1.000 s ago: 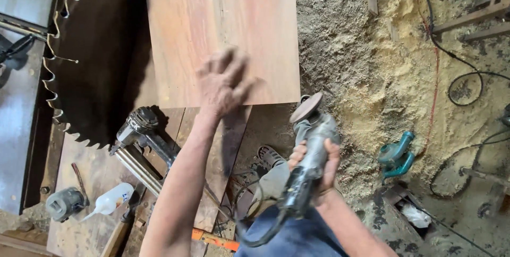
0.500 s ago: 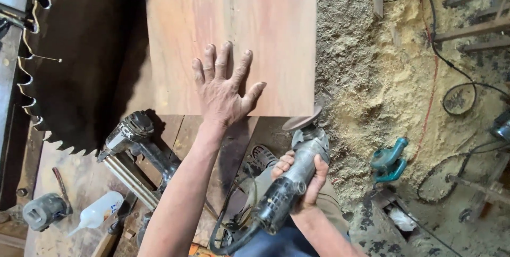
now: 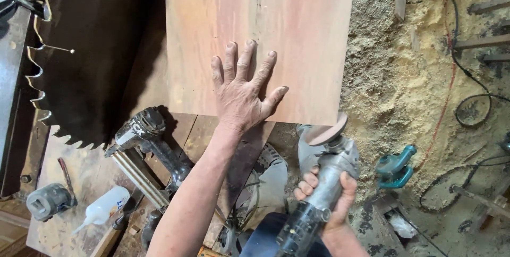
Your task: Marking, nailing wooden strips, and sanding a wooden board in a workshop environment.
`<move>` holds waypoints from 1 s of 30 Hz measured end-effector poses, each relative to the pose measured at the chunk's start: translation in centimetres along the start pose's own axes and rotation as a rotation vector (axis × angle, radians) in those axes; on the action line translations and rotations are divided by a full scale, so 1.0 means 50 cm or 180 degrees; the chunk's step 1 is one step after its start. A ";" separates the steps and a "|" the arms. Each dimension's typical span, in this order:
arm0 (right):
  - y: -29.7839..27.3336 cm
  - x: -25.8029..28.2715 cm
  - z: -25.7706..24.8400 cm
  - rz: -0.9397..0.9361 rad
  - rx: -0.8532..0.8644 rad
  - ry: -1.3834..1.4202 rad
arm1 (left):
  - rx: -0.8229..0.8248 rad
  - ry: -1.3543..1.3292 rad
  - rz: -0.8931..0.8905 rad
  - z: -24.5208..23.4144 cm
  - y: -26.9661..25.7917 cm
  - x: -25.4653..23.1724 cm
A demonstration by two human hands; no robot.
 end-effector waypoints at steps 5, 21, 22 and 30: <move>-0.006 0.056 -0.012 -0.0079 0.0070 -0.0530 | -0.0073 0.0037 0.0036 -0.004 0.002 -0.003; 0.005 -0.054 0.036 -0.0094 -0.0090 0.1100 | 0.0006 0.0012 0.0036 -0.005 0.002 -0.004; 0.005 -0.056 0.035 -0.0061 -0.0112 0.1146 | -0.0027 0.0016 0.0045 -0.003 0.002 -0.004; 0.013 -0.022 0.018 0.0186 -0.0198 0.1413 | -0.0142 -0.0003 0.0127 -0.009 0.006 -0.006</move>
Point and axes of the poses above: each hand's wrist, its own y-axis towards the middle knuckle, its own z-axis out of the palm, x = y × z, the point moved 3 cm from there along y, towards the middle knuckle, and after that the axes turned 5 degrees about x, right-handed, at the moved point
